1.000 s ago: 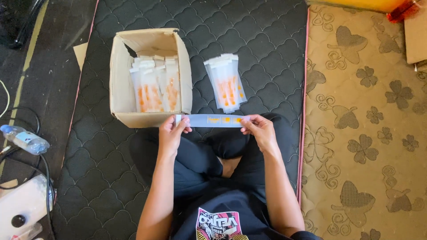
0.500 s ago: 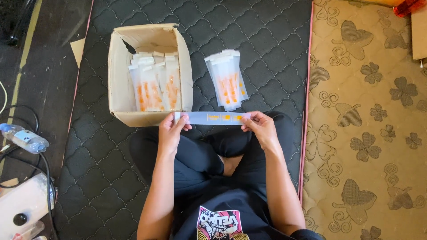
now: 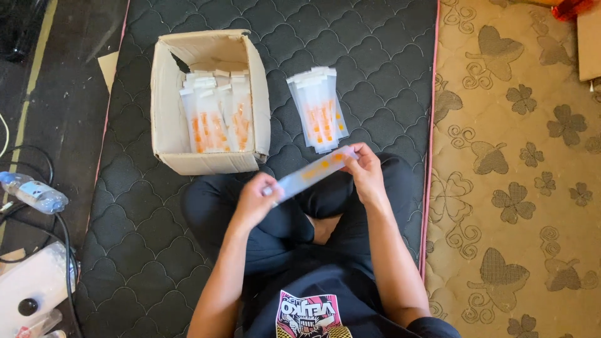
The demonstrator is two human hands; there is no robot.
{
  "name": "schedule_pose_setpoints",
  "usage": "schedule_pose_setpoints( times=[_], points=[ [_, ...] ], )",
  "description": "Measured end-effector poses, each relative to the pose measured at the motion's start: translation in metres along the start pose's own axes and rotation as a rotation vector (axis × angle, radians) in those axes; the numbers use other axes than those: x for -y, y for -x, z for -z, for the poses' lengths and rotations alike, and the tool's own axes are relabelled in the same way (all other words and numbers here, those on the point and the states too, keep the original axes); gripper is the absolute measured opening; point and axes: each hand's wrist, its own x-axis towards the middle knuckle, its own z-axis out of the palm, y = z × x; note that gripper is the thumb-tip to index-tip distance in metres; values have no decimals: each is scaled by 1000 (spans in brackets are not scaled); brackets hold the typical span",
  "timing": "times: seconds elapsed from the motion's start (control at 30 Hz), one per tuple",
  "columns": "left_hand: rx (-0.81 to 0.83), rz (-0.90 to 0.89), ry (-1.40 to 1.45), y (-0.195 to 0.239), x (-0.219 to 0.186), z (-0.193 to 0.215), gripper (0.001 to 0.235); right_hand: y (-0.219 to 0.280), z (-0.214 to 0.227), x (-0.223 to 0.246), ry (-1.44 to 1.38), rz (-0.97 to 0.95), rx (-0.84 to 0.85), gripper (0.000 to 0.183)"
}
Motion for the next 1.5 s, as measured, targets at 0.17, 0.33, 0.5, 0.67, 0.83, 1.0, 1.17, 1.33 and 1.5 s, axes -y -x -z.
schedule_pose_setpoints(
  times=[0.17, 0.33, 0.5, 0.67, 0.83, 1.0, 1.17, 1.33, 1.5],
  points=[
    [96, 65, 127, 8, -50, -16, 69, 5, -28, 24, 38, 102, 98, 21],
    [-34, -111, 418, -10, -93, -31, 51, 23, -46, 44, 141, 116, 261, 46],
    [-80, -300, 347, -19, -108, -40, 5, 31, -51, 47, 135, 115, 299, 61],
    [-114, -242, 422, -29, -112, -34, 14, 38, -43, 18, 121, 61, 310, 66],
    [-128, -234, 433, -54, -101, -29, 17, 54, -35, -3, 139, -4, 352, 66],
    [-125, -258, 425, -68, -99, -26, 13, 73, -21, -34, 114, -114, 372, 68],
    [-56, -186, 503, -74, -103, -25, 16, 87, -21, -28, 127, -179, 361, 68],
    [-37, -174, 516, -76, -101, -27, 16, 87, -21, -25, 126, -185, 333, 69],
    [-31, -205, 545, -83, -91, -28, 16, 86, -23, -16, 133, -180, 321, 65]
  ],
)
